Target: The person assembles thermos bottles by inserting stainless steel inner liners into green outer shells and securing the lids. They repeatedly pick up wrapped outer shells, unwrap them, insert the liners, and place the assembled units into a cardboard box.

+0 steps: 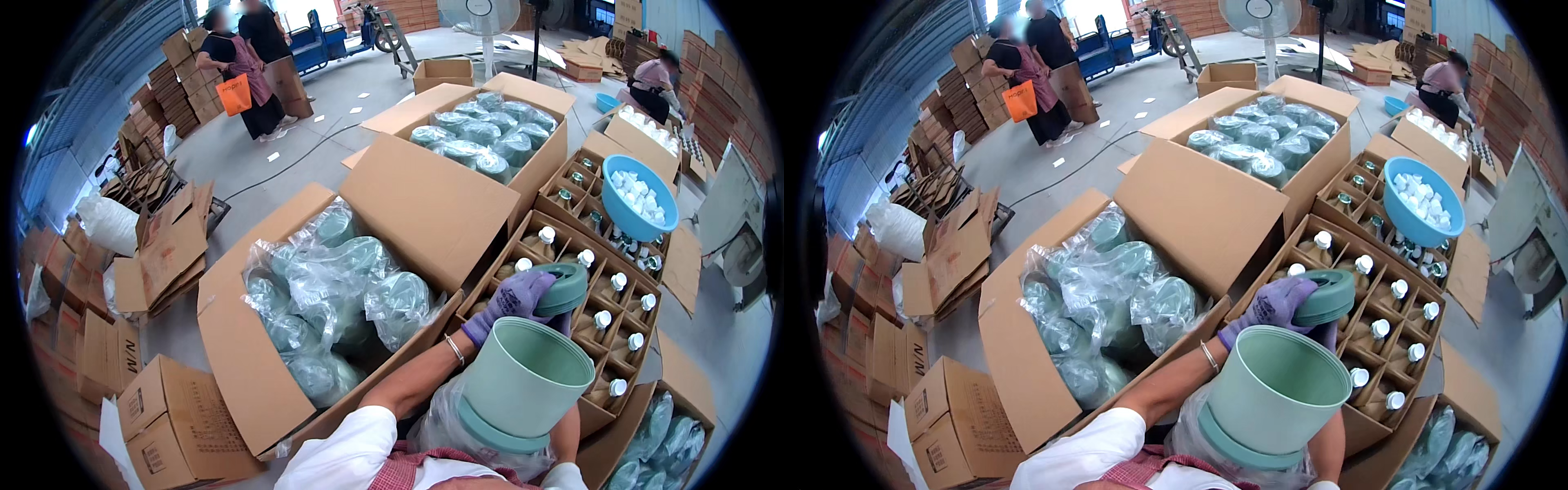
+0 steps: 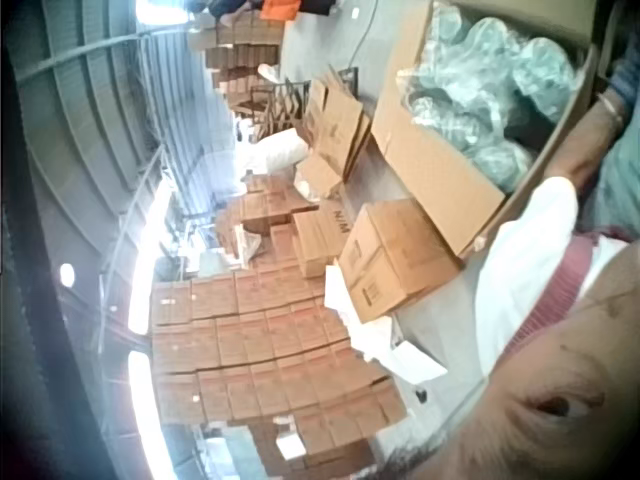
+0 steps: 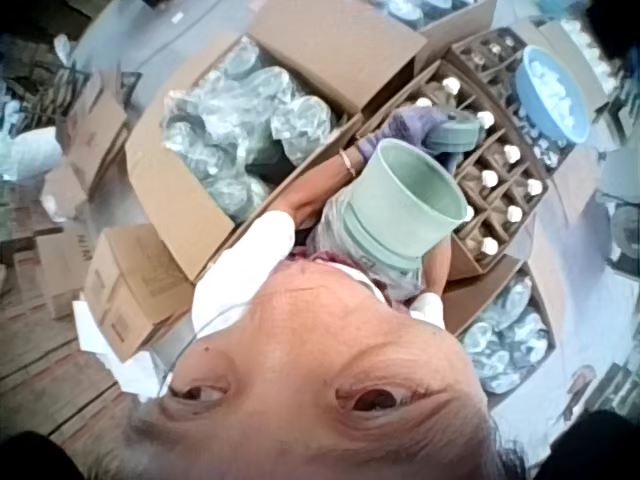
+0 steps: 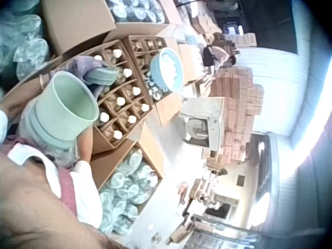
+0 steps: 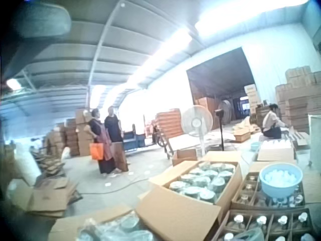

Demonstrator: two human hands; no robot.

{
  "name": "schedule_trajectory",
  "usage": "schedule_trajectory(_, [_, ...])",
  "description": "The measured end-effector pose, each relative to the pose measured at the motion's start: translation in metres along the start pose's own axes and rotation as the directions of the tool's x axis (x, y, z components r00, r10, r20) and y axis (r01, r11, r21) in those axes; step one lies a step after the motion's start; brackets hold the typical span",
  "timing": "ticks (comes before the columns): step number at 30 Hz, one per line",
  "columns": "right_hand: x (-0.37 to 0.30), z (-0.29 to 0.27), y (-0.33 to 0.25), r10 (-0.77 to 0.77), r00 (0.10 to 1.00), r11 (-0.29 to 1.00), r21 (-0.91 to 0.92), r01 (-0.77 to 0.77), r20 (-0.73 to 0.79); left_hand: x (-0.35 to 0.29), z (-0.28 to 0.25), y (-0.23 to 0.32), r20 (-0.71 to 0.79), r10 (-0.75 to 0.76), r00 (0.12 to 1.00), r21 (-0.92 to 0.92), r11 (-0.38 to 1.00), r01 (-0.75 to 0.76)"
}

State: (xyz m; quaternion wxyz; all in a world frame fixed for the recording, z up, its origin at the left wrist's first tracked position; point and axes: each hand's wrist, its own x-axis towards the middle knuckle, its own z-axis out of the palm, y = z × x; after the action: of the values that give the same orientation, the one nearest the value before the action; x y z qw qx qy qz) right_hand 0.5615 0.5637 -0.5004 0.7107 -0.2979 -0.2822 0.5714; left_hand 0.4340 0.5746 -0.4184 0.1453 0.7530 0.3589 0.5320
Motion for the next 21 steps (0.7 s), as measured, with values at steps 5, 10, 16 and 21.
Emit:
schedule_trajectory(5, [0.029,-0.093,0.035,-0.088,0.894,0.030,-0.896,0.443,0.439,0.002,-0.001,-0.018,-0.417,-0.403,0.815,-0.345,0.899,0.269])
schedule_trajectory(10, [0.005,-0.092,0.028,-0.111,0.710,-0.140,-0.719,0.681,0.695,-0.065,0.027,-0.061,0.107,-0.688,0.718,-0.985,0.024,0.170])
schedule_trajectory(16, [-0.006,-0.083,0.007,0.097,0.746,-0.279,-0.701,0.656,0.659,-0.092,0.012,-0.041,0.438,-0.441,0.783,-0.892,-0.325,0.316])
schedule_trajectory(21, [0.007,-0.125,-0.022,0.109,0.884,-0.361,-0.810,0.462,0.455,-0.092,0.013,-0.019,0.521,-0.366,0.771,-0.848,-0.328,0.417])
